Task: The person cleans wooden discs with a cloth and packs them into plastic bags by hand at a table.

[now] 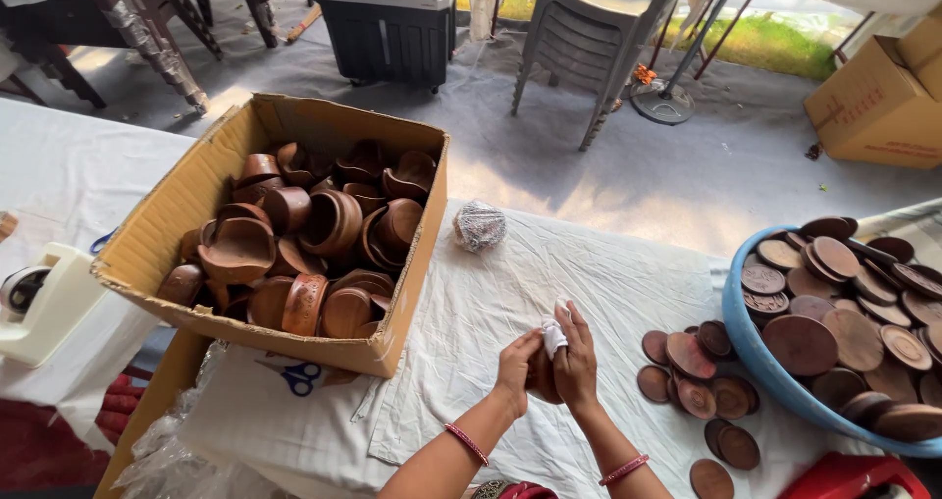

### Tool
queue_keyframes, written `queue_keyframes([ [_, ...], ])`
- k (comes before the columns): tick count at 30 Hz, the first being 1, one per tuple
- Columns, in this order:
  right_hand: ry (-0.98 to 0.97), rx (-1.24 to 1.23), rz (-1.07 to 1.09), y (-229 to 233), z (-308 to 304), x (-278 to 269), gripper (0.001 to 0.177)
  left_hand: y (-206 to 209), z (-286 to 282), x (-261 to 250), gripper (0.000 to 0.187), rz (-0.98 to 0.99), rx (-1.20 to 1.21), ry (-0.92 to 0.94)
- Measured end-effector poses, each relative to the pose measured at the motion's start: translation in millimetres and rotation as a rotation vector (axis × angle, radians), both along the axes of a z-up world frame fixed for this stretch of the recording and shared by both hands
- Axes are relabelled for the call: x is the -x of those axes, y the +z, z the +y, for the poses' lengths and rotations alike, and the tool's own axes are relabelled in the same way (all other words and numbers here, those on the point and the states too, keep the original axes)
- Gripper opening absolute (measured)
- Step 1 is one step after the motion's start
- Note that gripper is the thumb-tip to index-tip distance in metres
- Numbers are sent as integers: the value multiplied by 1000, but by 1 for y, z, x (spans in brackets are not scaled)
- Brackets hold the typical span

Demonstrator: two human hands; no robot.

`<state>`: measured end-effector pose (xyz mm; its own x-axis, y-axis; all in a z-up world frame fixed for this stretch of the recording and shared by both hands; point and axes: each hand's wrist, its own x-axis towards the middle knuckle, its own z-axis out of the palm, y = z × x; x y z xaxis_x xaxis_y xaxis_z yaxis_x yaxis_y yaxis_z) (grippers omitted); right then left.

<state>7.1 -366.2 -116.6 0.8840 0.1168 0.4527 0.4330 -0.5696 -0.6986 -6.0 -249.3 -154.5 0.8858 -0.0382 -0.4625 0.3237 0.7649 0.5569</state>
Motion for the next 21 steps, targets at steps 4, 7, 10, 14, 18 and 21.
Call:
queue_keyframes([
  [4, 29, 0, 96, -33, -1, 36, 52, -60, 6, -11, 32, 186, 57, 153],
  [7, 130, 10, 56, -29, 14, 71, 51, -118, 13, -13, 33, 34, 228, 248],
  [10, 188, 346, -90, -32, 22, 71, 43, -85, 19, -3, 44, 212, 405, 99],
  [14, 80, 368, -71, -27, 19, 34, 45, -116, 17, -13, 42, 125, 297, 16],
  [18, -34, 109, 242, -51, -3, 28, 50, -98, 20, -12, 38, 74, 37, 34],
  [21, 15, 58, 294, -66, -14, 55, 54, -83, 20, -1, 46, 122, 35, 79],
])
